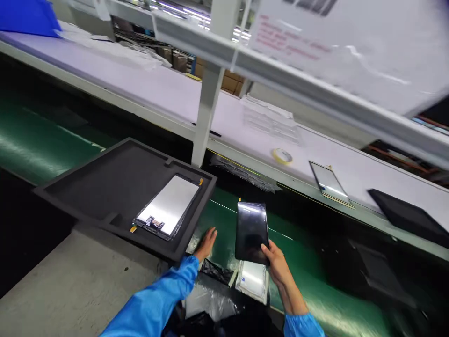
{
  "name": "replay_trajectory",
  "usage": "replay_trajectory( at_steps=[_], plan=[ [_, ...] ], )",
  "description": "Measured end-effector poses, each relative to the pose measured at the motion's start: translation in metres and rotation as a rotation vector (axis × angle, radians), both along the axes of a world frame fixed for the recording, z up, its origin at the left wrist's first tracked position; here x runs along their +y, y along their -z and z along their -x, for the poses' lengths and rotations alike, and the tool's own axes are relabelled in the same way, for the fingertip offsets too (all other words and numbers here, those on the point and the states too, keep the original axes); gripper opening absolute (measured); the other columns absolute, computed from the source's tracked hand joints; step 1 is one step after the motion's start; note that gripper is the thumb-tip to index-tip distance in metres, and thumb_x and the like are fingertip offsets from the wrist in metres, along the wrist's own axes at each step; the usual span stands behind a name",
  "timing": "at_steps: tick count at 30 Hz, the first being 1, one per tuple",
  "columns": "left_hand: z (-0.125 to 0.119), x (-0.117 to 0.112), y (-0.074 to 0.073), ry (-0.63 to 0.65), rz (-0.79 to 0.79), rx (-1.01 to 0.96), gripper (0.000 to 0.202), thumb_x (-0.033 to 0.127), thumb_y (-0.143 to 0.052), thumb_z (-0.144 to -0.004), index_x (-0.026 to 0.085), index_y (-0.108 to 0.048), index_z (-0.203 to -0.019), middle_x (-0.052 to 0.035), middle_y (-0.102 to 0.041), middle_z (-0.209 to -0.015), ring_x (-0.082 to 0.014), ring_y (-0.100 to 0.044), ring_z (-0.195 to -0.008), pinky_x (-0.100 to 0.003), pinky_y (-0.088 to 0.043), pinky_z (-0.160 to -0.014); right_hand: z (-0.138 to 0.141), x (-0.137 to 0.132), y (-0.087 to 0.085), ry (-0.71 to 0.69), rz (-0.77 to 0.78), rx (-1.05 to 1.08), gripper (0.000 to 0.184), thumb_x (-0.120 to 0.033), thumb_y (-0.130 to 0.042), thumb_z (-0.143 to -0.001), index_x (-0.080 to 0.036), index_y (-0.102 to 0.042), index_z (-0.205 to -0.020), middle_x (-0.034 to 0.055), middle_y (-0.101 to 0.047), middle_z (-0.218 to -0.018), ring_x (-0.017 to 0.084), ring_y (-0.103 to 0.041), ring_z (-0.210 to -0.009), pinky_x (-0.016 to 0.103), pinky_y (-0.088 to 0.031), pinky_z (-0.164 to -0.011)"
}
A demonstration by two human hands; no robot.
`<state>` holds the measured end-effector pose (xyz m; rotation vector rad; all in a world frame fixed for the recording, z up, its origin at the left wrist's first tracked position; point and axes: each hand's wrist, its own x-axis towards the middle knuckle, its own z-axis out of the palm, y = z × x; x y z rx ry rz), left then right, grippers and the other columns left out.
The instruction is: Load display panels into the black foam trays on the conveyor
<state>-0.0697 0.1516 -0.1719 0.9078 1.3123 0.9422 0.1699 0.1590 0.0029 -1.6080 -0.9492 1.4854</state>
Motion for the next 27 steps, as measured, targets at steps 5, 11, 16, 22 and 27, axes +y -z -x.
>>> replay_trajectory(
  at_steps=[5,11,16,22,27],
  plan=[
    [0.001,-0.078,-0.13,0.005,0.073,-0.701,0.072,0.07,-0.058,-0.091,0.019,-0.057,-0.142,-0.0192,-0.071,-0.131,-0.0328,-0.069,-0.12,-0.05,-0.052,-0.105,0.061,-0.117,-0.053,0.098,0.002,0.14,0.065,-0.057,-0.085,-0.072,-0.024,-0.072,-0.126,0.0127,-0.074,-0.129,0.036,-0.066,-0.124,0.053,-0.053,-0.105],
    [0.079,-0.089,-0.231,-0.219,-0.14,-0.548,0.054,0.044,-0.085,-0.073,0.018,-0.068,-0.117,-0.0116,-0.075,-0.123,-0.0293,-0.068,-0.118,-0.043,-0.05,-0.108,0.098,-0.17,-0.068,0.024,-0.127,0.112,0.062,-0.062,-0.074,-0.085,-0.03,-0.065,-0.137,0.0104,-0.066,-0.144,0.031,-0.06,-0.134,0.046,-0.053,-0.108],
    [0.212,-0.02,-0.261,-0.262,-0.19,-0.158,0.046,0.037,-0.08,-0.065,0.017,-0.067,-0.104,-0.005,-0.078,-0.093,-0.0225,-0.072,-0.084,-0.035,-0.058,-0.081,0.08,-0.216,-0.045,0.096,-0.081,0.141,0.065,-0.064,-0.079,-0.079,-0.025,-0.067,-0.13,0.0168,-0.072,-0.132,0.031,-0.07,-0.117,0.042,-0.058,-0.091],
    [0.273,0.047,-0.255,-0.249,-0.021,0.168,0.026,0.026,-0.081,-0.061,0.018,-0.063,-0.077,-0.0032,-0.068,-0.062,-0.0226,-0.065,-0.063,-0.035,-0.055,-0.065,0.067,-0.295,0.026,0.242,0.181,0.226,0.084,-0.073,-0.092,-0.046,-0.02,-0.075,-0.109,0.0176,-0.08,-0.109,0.032,-0.076,-0.098,0.037,-0.057,-0.079],
    [0.267,0.055,-0.234,-0.209,-0.074,0.313,0.031,0.027,-0.084,-0.067,0.014,-0.066,-0.088,-0.0087,-0.072,-0.07,-0.0276,-0.07,-0.076,-0.048,-0.058,-0.081,0.068,-0.336,0.042,0.328,0.216,0.216,0.079,-0.075,-0.091,-0.043,-0.022,-0.077,-0.098,0.0147,-0.081,-0.101,0.028,-0.076,-0.088,0.034,-0.055,-0.073]
  ],
)
